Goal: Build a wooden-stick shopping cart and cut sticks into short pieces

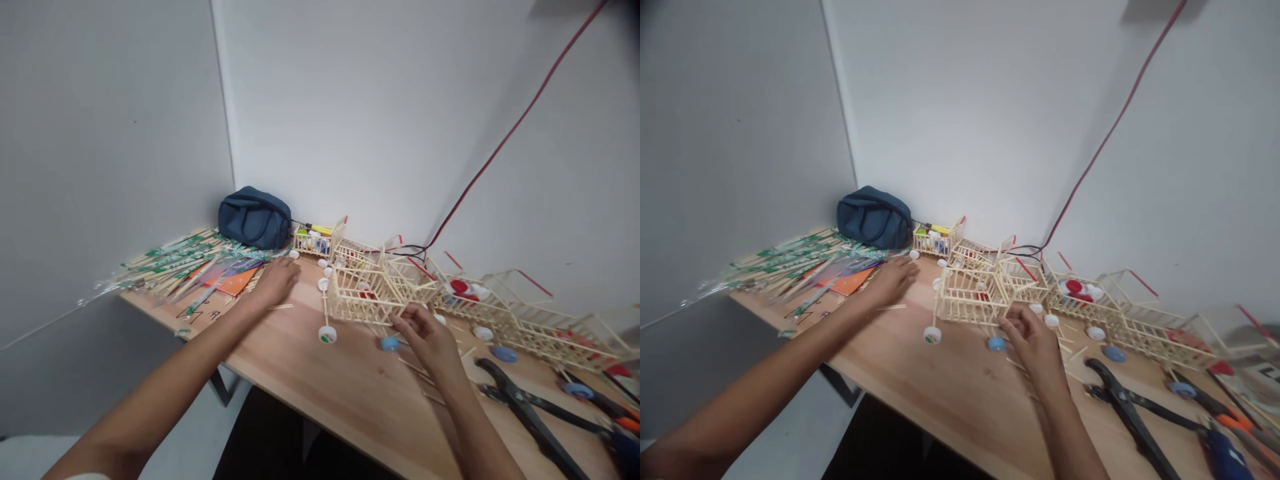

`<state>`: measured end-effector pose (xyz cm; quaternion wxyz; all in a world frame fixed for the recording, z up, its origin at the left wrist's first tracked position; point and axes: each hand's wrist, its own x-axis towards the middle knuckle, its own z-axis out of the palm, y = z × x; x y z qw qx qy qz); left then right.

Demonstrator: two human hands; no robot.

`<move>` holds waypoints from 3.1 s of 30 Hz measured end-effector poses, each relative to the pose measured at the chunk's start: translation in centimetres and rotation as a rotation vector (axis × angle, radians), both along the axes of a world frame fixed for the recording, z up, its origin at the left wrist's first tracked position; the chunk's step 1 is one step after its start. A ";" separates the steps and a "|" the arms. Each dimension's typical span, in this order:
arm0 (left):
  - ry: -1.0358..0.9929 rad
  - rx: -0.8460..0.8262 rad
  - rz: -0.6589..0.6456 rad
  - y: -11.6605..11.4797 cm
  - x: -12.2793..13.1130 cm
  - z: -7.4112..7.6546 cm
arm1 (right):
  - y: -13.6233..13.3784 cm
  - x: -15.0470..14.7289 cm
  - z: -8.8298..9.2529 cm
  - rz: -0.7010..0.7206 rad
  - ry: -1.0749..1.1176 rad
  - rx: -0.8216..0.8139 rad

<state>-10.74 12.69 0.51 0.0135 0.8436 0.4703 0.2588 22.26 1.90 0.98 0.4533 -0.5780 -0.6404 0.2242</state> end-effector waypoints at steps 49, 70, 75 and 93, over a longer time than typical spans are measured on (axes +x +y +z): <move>-0.035 0.169 0.207 -6.9 -7.2 -2.5 | 5.2 -12.1 0.2 0.186 0.250 0.064; -0.039 0.193 -0.037 -7.0 -6.6 -2.1 | 11.6 -12.4 -0.3 0.046 -0.195 0.228; 0.029 0.160 -0.078 -6.8 -6.7 -2.7 | 12.4 -12.1 0.3 -0.037 -0.364 0.221; -0.030 0.133 -0.059 -7.2 -6.6 -2.2 | 13.4 -11.1 0.2 0.010 -0.419 0.215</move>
